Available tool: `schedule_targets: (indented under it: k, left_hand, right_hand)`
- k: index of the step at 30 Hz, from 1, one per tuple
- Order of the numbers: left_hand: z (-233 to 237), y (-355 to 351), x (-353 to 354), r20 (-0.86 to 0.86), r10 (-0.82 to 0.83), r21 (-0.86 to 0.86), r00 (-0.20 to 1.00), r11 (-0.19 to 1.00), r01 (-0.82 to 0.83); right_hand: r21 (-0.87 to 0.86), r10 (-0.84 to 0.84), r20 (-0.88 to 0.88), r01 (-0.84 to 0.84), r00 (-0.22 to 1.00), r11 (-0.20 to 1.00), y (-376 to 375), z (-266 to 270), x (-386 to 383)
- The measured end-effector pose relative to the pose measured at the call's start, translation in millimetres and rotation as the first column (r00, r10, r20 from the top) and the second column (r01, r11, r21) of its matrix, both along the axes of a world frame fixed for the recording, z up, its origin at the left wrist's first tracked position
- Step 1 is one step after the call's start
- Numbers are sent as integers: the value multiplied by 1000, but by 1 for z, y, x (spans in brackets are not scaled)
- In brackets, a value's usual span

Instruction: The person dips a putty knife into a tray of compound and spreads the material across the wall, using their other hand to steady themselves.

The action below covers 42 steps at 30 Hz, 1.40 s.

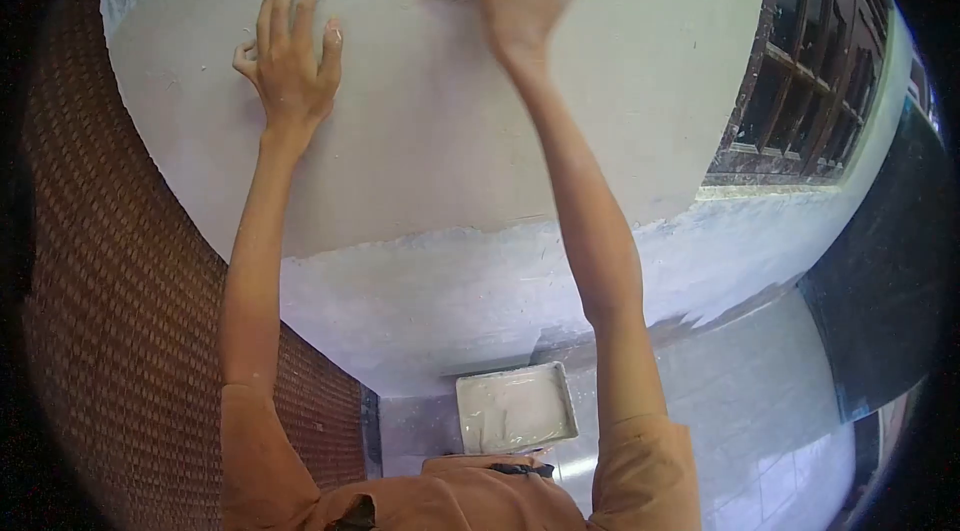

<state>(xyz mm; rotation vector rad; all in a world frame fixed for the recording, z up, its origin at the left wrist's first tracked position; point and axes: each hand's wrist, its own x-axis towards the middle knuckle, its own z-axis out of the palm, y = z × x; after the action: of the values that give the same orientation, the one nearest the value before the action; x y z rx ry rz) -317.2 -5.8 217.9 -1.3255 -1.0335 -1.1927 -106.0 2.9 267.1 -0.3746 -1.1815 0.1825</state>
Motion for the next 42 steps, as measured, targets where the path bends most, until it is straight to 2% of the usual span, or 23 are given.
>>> schedule_targets:
  k: [2,5,6,8,10,12,14,16,17,18,20,22,23,24,26,28,29,30,32,36,38,39,42]
  left_hand:
    - [0,1,-2,-9,5,9,1000,1000,-5]
    - [-1,1,-4,-17,14,7,1000,1000,-14]
    - [-1,0,-3,-19,21,-1,1000,1000,-21]
    - [0,1,-3,-16,21,-6,1000,1000,-21]
    - [0,2,0,-13,21,-6,1000,1000,-21]
    - [0,2,-2,-8,0,-2,1000,1000,0]
    - [-1,4,-2,-13,-8,10,1000,1000,8]
    - [0,4,-4,-14,-15,25,1000,1000,15]
    - [0,5,-3,-10,-13,34,1000,999,14]
    - [-1,5,0,-7,-16,38,1000,999,16]
    - [0,2,1,-4,-4,23,1000,1000,4]
    - [-1,3,3,6,18,15,1000,1000,-18]
    - [-1,4,2,4,11,18,1000,1000,-11]
    - [0,4,0,2,6,23,1000,1000,-6]
    - [-1,7,-1,-5,3,42,1000,999,-3]
    - [0,7,-4,-12,-3,56,1000,998,4]
    - [-1,6,-4,-12,17,52,1000,999,-16]
    - [-1,6,-2,-13,32,48,999,998,-32]
    - [-1,6,0,-10,27,41,1000,999,-27]
    - [-1,7,-3,-9,17,45,1000,999,-16]
    - [-1,8,-3,-4,14,62,1000,998,-13]
    - [-1,9,-2,-7,6,67,1000,998,-6]
    - [-1,6,-1,0,63,44,998,997,-63]
  right_hand:
    - [304,-163,-181,213,970,929,29,3,41]
    - [290,-45,-338,150,940,945,11,-1,65]
    - [289,-47,-338,151,940,945,15,-4,55]
    - [253,-8,-62,23,998,967,26,-15,32]
    - [145,19,70,-29,997,989,2,-27,-5]
    - [177,-26,42,18,999,984,18,-30,9]
    - [143,-78,-182,104,980,984,25,-28,46]
    - [258,-15,-297,96,955,961,19,-27,68]
    - [214,-18,-384,108,923,971,17,-27,67]
    - [210,-23,-382,111,924,971,14,-31,57]
    - [174,-9,-88,24,996,984,9,-39,25]
    - [159,65,-8,-63,998,985,4,-46,-6]
    - [122,-72,5,71,997,990,20,-49,4]
    - [123,-65,3,65,998,990,20,-48,19]
    - [162,9,-259,35,966,986,21,-43,47]
    - [226,6,-324,72,946,972,11,-37,53]
    - [254,90,-267,-20,959,967,13,-38,48]
    - [194,64,-206,-23,976,981,10,-40,35]
    - [211,36,-30,-29,999,977,20,-47,7]
    - [146,-34,-34,38,999,989,32,-49,32]
    - [215,45,-281,17,959,977,21,-41,57]
    - [202,-2,-329,72,944,977,14,-37,60]
    - [229,101,-193,-56,976,972,8,-29,20]
